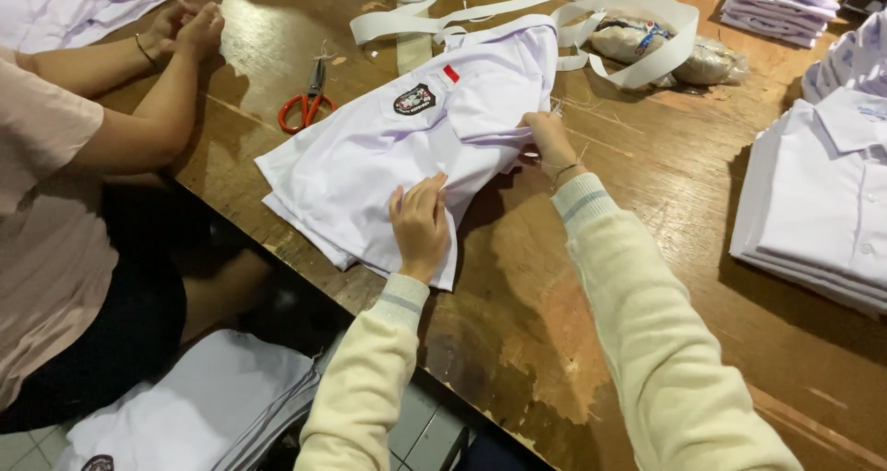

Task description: Buttoning the front buttons of a white school shirt and smoothing it out on a wooden table.

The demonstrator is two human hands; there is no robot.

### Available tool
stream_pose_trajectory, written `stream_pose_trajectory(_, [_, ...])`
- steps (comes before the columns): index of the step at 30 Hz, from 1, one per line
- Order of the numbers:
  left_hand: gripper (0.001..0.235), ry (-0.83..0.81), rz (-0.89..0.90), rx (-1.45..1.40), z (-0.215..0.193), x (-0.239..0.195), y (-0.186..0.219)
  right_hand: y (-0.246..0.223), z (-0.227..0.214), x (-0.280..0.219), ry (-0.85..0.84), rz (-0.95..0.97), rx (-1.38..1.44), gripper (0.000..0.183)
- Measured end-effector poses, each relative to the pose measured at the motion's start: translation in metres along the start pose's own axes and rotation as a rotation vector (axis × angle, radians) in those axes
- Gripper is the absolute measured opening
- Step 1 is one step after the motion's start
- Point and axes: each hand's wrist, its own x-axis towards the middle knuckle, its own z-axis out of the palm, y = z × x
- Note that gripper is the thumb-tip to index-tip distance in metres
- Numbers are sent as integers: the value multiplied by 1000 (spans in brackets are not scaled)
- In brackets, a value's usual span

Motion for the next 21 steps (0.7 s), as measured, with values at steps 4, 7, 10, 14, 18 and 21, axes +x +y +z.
stream_pose_trajectory(4, [23,104,53,13,-6,2,-3,13,-18,55,73,-198,-399,41])
stream_pose_trajectory(7, [17,198,165,-80,-17,7,6,19,-35,100,140,-279,-345,36])
stream_pose_trajectory(10, [11,238,238,-117,-16,4,5,-5,-48,83,153,-109,23,46])
stream_pose_trajectory(14, [13,166,376,-179,-19,2,9,-91,-37,-84,-48,44,421,46])
stream_pose_trajectory(18, [18,-117,491,-204,-61,22,42,-123,-32,-110,-236,60,190,81])
stream_pose_trajectory(21, [22,-218,440,-165,-52,17,38,-90,-41,-56,-140,195,-17,45])
